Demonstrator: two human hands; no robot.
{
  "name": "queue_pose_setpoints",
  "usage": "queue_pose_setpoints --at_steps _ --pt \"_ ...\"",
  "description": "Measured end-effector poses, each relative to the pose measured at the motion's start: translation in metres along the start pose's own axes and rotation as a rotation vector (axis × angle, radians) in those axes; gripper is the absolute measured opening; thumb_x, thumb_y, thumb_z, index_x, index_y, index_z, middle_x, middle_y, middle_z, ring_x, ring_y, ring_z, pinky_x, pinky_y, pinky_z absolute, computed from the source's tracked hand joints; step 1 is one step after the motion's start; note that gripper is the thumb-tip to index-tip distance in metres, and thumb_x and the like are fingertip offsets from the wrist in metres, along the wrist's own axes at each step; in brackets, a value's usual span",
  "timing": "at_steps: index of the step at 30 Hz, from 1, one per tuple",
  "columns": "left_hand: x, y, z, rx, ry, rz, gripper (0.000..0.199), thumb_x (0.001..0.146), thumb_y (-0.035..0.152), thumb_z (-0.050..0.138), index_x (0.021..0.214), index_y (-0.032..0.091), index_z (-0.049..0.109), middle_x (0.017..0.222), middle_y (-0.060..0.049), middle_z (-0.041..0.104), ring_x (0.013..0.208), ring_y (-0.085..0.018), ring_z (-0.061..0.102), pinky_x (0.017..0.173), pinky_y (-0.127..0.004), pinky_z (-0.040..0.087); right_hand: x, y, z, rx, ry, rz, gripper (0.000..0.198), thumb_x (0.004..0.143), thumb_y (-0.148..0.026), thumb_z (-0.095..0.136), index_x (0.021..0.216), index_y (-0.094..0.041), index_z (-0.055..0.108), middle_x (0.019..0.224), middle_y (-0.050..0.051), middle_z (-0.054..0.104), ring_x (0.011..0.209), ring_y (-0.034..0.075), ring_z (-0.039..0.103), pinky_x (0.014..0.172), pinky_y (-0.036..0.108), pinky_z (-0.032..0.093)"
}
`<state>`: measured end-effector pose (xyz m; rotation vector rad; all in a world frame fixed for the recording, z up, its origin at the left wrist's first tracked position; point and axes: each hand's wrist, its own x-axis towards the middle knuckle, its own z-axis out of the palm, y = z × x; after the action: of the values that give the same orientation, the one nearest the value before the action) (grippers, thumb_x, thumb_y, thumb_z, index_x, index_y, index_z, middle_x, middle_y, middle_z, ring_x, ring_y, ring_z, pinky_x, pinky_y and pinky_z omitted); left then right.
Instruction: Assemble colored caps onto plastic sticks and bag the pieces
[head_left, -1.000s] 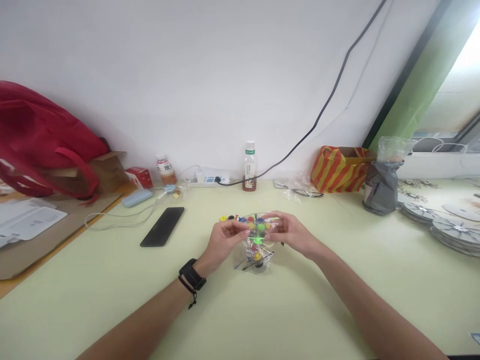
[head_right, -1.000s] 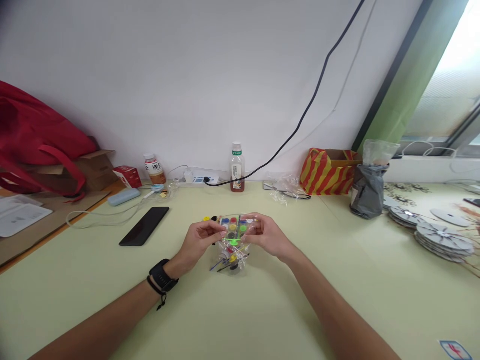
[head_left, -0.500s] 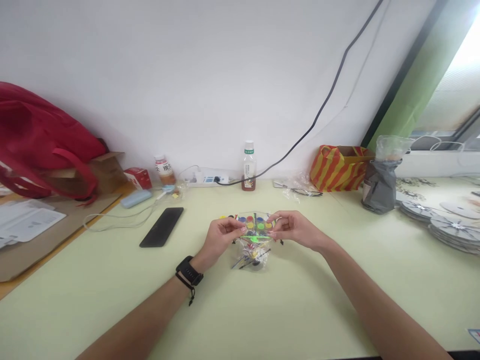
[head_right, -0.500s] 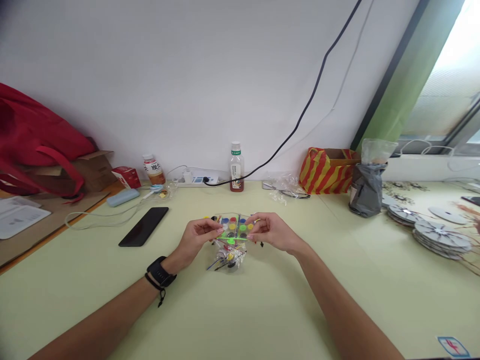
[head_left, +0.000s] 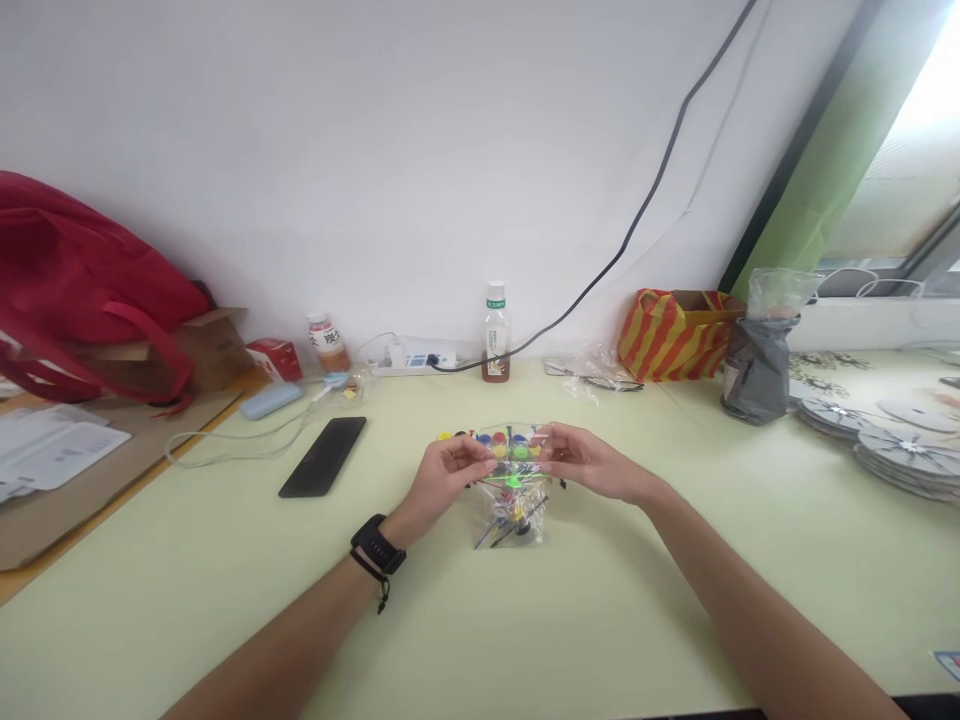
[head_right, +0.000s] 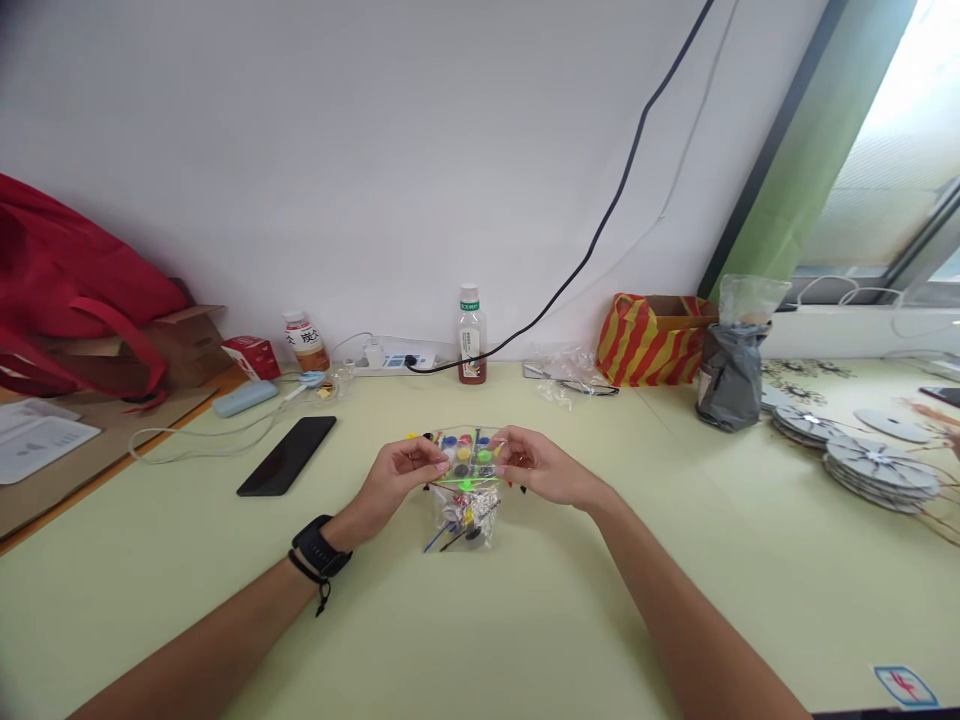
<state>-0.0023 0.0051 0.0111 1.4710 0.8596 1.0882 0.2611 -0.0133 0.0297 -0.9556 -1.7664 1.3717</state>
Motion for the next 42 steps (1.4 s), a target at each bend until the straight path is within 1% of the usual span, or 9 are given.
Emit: queue_pose_setpoints --at_steps 8,13,16,19,24,28,31,34,42 --pt "0.003 0.001 -0.002 0.025 0.013 -0.032 0.034 0.077 0.044 0.085 0.094 0.014 0.080 0.080 -0.006 0.074 0.065 -0.014 0.062 0.056 -0.023 0.049 0.014 0.012 0.021 0.095 0.212 -0.016 0.040 0.078 -0.057 0.080 0.084 -0.019 0.069 0.078 0.001 0.063 0.067 0.015 0.056 0.062 0.030 0.048" --pt "0.003 0.001 -0.005 0.012 0.009 -0.044 0.034 0.075 0.044 0.087 0.090 0.014 0.080 0.081 -0.007 0.075 0.065 -0.015 0.065 0.057 -0.024 0.052 0.014 0.012 0.024 0.167 0.278 -0.047 0.039 0.079 -0.053 0.079 0.101 -0.022 0.074 0.078 0.002 0.066 0.066 0.017 0.058 0.059 0.031 0.049" --pt "0.004 0.002 -0.008 -0.006 0.012 0.011 0.033 0.079 0.040 0.084 0.102 0.017 0.080 0.087 -0.007 0.077 0.077 -0.018 0.070 0.067 -0.026 0.056 0.012 0.011 0.025 0.170 0.293 -0.057 0.036 0.080 -0.047 0.078 0.107 -0.023 0.077 0.076 0.002 0.066 0.065 0.017 0.058 0.059 0.031 0.048" --pt "0.006 0.001 -0.011 -0.026 0.045 0.040 0.033 0.080 0.036 0.083 0.108 0.018 0.079 0.091 -0.007 0.077 0.086 -0.020 0.071 0.073 -0.028 0.057 0.012 0.012 0.026 0.161 0.312 -0.056 0.029 0.081 -0.042 0.077 0.101 -0.022 0.080 0.077 0.003 0.068 0.066 0.017 0.057 0.060 0.032 0.047" --pt "0.007 0.000 -0.013 -0.082 0.060 0.028 0.016 0.080 0.029 0.078 0.090 0.017 0.082 0.097 -0.010 0.078 0.087 -0.021 0.070 0.079 -0.029 0.056 0.012 0.013 0.027 0.148 0.330 -0.065 0.022 0.084 -0.037 0.070 0.096 -0.023 0.082 0.077 0.004 0.069 0.069 0.019 0.057 0.062 0.033 0.047" --pt "0.005 0.000 -0.011 -0.101 0.050 0.064 0.027 0.090 0.038 0.069 0.091 0.014 0.082 0.096 -0.012 0.077 0.088 -0.021 0.069 0.080 -0.030 0.056 0.011 0.014 0.026 0.186 0.310 -0.090 0.024 0.087 -0.030 0.060 0.093 -0.020 0.081 0.081 0.005 0.069 0.075 0.020 0.059 0.064 0.032 0.047" --pt "0.005 -0.001 -0.009 -0.028 0.086 0.083 0.029 0.083 0.038 0.080 0.101 0.015 0.079 0.090 -0.007 0.076 0.082 -0.018 0.068 0.075 -0.028 0.055 0.011 0.014 0.028 0.209 0.303 -0.113 0.026 0.092 -0.033 0.057 0.102 -0.019 0.077 0.081 0.004 0.067 0.074 0.019 0.058 0.063 0.031 0.047" --pt "0.005 -0.002 -0.009 -0.026 0.074 0.083 0.045 0.078 0.034 0.086 0.118 0.018 0.073 0.086 -0.004 0.074 0.083 -0.017 0.069 0.077 -0.027 0.056 0.011 0.011 0.032 0.194 0.324 -0.116 0.030 0.092 -0.041 0.066 0.115 -0.023 0.068 0.078 0.000 0.062 0.067 0.016 0.054 0.057 0.028 0.044" --pt "0.006 -0.003 -0.007 -0.005 0.038 0.046 0.033 0.080 0.039 0.084 0.103 0.016 0.078 0.102 -0.010 0.079 0.095 -0.023 0.073 0.084 -0.032 0.060 0.014 0.014 0.034 0.123 0.347 -0.132 0.038 0.084 -0.048 0.077 0.109 -0.021 0.068 0.077 0.000 0.060 0.066 0.015 0.056 0.055 0.027 0.046"
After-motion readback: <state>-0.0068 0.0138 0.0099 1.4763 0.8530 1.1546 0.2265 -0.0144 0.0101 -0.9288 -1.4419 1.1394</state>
